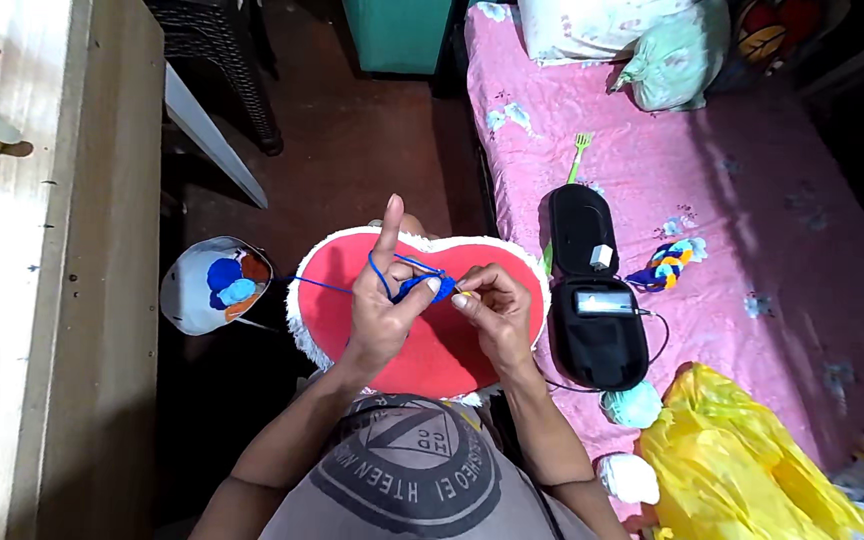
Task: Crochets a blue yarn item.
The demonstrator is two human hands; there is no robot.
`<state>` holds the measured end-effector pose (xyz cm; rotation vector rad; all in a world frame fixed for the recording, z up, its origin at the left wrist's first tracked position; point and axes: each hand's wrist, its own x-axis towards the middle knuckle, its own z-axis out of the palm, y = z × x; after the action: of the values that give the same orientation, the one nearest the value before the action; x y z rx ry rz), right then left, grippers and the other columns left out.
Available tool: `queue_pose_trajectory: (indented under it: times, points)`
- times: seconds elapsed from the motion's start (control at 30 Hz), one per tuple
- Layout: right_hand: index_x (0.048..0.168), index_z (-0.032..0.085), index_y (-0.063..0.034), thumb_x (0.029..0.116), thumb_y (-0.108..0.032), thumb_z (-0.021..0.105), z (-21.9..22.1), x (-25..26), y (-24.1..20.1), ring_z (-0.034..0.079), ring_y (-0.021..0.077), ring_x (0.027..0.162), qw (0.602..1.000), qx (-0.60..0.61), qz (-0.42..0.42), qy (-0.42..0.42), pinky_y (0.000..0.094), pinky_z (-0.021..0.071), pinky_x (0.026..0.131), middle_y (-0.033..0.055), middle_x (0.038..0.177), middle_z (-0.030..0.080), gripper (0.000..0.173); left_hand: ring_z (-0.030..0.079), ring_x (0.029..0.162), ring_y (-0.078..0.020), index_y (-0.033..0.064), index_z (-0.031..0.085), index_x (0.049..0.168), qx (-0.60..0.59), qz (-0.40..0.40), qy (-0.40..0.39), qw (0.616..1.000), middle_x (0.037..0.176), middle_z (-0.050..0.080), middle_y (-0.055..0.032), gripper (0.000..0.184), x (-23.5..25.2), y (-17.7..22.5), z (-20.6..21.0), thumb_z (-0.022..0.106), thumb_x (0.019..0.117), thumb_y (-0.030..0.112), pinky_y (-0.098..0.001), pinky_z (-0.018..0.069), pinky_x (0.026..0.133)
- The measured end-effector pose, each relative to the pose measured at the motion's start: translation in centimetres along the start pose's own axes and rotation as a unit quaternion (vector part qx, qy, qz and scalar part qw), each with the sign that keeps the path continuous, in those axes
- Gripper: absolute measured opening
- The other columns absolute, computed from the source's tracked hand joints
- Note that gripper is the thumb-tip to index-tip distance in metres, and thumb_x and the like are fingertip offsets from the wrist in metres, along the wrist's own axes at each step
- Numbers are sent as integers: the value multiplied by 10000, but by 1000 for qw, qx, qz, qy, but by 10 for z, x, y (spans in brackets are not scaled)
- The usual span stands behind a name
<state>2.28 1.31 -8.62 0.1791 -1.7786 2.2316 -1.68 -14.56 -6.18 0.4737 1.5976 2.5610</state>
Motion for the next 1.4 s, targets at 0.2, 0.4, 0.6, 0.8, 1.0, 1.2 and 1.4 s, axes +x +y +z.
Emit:
queue_pose_trajectory:
  times: [0.2,0.4,0.6,0.8,1.0,1.2,1.4]
  points:
    - [890,676,26,889,16,669,-7,-1,1,648,14,771,956,-246,-159,16,147,558,688,49,841,680,13,673,700,-65,240,241,1637,22,7,-8,1000,819,704,-4,936,1,1,-5,610,858,-126,-197,571,679]
    - [867,676,40,905,-9,663,-8,-1,-5,643,35,745,924,-328,-195,5,141,538,656,87,822,675,62,645,695,-36,200,291,1620,101,40,-42,993,825,682,27,859,1,4,-12,618,876,-76,-171,550,659]
    - [860,689,37,907,-16,665,-10,-1,-5,614,44,683,906,-365,-215,-5,146,514,602,89,798,667,76,621,670,-28,113,401,1573,156,65,-72,983,856,683,9,744,5,6,-20,597,879,-69,-165,543,629]
    - [859,687,37,917,-26,664,-16,-2,-5,636,39,714,914,-353,-199,-26,147,532,632,89,816,679,89,634,669,-31,116,449,1545,125,-2,-68,990,832,683,24,701,7,7,-21,582,880,-60,-166,548,618]
    - [877,681,41,914,-15,670,-18,-2,-7,635,20,746,935,-313,-163,-29,134,536,659,77,840,675,68,621,641,-47,108,435,1553,85,-10,-78,993,803,673,-1,706,10,1,-24,574,882,-62,-165,531,595]
    - [882,680,22,885,26,673,-16,-1,-8,634,16,760,964,-243,-104,-27,150,555,679,37,835,662,9,612,623,-59,164,322,1614,72,-14,-81,994,787,664,-21,813,8,2,-22,585,882,-71,-166,527,590]
    - [878,682,25,883,21,675,-18,-1,-9,641,20,767,964,-243,-104,-42,157,562,695,41,840,669,10,611,618,-64,200,325,1616,15,-63,-72,995,759,645,-35,814,9,3,-25,565,889,-78,-169,527,594]
